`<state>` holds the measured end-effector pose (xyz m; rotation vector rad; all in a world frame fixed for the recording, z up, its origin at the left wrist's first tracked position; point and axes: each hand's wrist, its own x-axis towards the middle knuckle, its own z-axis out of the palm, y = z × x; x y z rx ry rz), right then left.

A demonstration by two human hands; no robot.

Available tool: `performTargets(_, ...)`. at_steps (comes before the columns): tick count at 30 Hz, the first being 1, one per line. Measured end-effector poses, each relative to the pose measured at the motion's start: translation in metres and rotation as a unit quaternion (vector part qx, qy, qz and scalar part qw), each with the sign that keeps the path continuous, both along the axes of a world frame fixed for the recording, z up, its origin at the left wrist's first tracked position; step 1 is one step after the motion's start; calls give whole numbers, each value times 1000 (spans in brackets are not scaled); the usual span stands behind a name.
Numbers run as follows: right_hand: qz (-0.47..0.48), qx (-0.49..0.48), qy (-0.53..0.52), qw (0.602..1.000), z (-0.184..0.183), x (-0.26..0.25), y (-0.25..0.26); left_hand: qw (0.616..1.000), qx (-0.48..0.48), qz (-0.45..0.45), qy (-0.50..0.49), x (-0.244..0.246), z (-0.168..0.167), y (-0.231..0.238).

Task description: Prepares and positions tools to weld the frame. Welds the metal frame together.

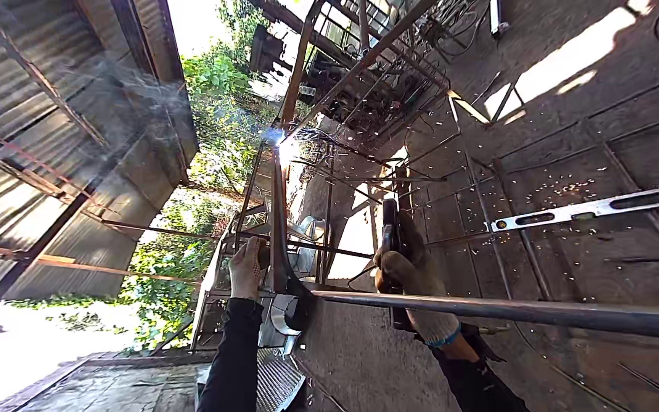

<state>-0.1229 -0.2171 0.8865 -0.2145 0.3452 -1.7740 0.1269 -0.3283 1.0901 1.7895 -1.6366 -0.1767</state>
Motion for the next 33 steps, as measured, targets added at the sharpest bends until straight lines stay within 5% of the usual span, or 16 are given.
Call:
performTargets(27,80,-74,-92,990,-32,-3,5,1000,3,6,8,1,1,-1)
performTargets(33,35,-29,10,999,-19,-7,13,1000,11,-1,-2,0,2,1)
